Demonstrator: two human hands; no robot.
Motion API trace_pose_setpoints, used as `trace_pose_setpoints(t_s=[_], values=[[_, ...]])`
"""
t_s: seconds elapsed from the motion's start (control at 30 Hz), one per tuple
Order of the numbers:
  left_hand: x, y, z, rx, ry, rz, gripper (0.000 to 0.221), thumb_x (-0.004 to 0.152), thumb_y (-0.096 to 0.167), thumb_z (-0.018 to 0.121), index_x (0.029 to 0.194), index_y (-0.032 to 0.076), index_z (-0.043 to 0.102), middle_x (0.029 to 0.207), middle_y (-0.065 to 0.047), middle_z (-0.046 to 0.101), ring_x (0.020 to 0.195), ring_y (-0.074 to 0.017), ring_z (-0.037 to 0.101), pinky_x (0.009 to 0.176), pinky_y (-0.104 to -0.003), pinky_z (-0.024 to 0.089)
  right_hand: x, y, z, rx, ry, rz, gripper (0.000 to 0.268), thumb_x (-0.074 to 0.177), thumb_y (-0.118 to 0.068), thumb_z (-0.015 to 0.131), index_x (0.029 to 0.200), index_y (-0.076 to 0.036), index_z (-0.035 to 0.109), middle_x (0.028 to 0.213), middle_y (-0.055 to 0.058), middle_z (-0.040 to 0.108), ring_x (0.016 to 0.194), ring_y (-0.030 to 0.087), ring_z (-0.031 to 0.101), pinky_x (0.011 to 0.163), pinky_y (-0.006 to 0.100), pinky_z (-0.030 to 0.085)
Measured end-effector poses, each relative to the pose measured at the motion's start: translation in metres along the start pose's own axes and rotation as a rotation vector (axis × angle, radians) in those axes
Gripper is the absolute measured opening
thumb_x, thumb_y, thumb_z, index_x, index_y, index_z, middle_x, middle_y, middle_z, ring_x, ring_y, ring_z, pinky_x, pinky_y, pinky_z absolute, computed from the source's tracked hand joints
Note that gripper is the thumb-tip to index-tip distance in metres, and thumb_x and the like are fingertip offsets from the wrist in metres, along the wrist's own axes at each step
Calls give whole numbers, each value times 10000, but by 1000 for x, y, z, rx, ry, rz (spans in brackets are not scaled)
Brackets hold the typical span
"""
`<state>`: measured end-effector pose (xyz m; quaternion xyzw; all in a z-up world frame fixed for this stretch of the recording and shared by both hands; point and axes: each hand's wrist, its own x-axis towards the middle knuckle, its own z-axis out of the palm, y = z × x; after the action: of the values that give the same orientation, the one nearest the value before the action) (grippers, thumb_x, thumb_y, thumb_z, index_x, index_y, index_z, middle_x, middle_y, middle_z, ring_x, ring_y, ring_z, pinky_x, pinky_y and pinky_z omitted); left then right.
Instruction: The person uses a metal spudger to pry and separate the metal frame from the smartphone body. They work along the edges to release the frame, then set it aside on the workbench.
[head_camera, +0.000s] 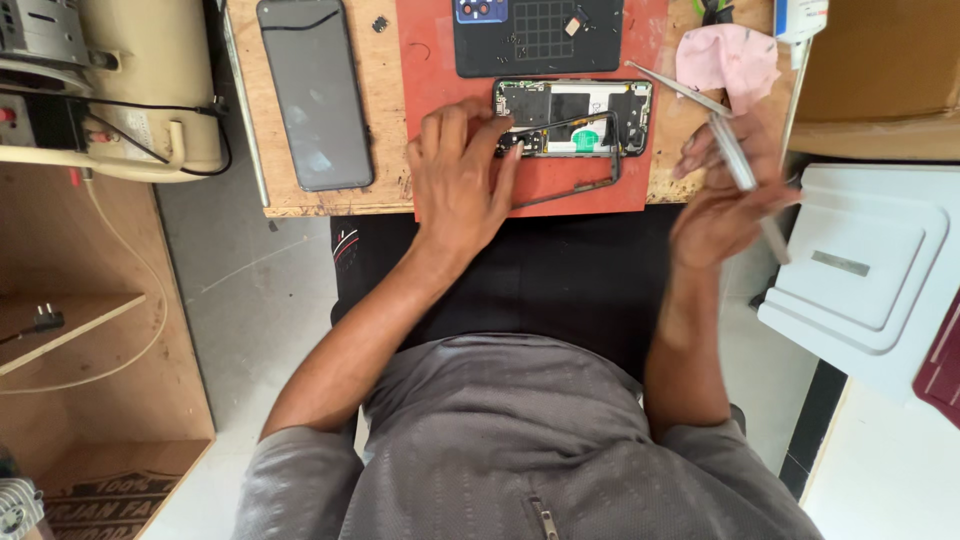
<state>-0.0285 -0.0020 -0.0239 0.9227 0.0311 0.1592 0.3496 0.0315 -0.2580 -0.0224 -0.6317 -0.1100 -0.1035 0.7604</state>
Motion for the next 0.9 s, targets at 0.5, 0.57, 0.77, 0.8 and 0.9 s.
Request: trace_pose_setpoints(t_s=[0.5, 0.57, 0.77, 0.8, 0.9], values=[[-46, -36, -21, 14, -210, 160, 837, 839, 514, 870, 1474, 119, 492, 1432, -73, 522, 1396, -275, 463, 1207, -526, 293, -32, -6, 72, -394, -335, 178, 139, 1006, 95, 730, 1142, 79, 701, 1154, 179, 698, 1001, 159, 692, 813, 230, 552], [-45, -25, -14, -23, -190, 141, 961, 777, 603, 866, 1463, 64, 463, 1424, -141, 499, 1392, -330, 439, 1194, -606, 243, -31, -5, 72, -353, -286, 196, 128, 1034, 83, 716, 1158, 75, 683, 1191, 175, 688, 1064, 176, 705, 880, 250, 573], [-28, 18, 12, 135, -209, -44, 1169, 632, 604, 871, 1522, 10, 400, 1386, -238, 455, 1383, -413, 407, 1175, -764, 149, -32, 1, 68, -218, -204, 201, 101, 1060, 57, 684, 1156, 61, 656, 1187, 166, 685, 1070, 209, 734, 925, 316, 625], [-25, 18, 13, 127, -201, -47, 1145, 659, 585, 872, 1527, 13, 392, 1388, -236, 452, 1383, -412, 405, 1181, -761, 154, -31, 1, 66, -231, -208, 175, 104, 1060, 61, 688, 1158, 67, 656, 1187, 172, 684, 1049, 209, 731, 938, 322, 620], [-24, 18, 12, 99, -190, -53, 1055, 741, 516, 867, 1538, 24, 381, 1404, -217, 448, 1393, -397, 405, 1204, -743, 168, -30, -2, 57, -246, -212, 124, 98, 1070, 56, 689, 1162, 66, 657, 1175, 177, 685, 1002, 207, 726, 926, 323, 617]])
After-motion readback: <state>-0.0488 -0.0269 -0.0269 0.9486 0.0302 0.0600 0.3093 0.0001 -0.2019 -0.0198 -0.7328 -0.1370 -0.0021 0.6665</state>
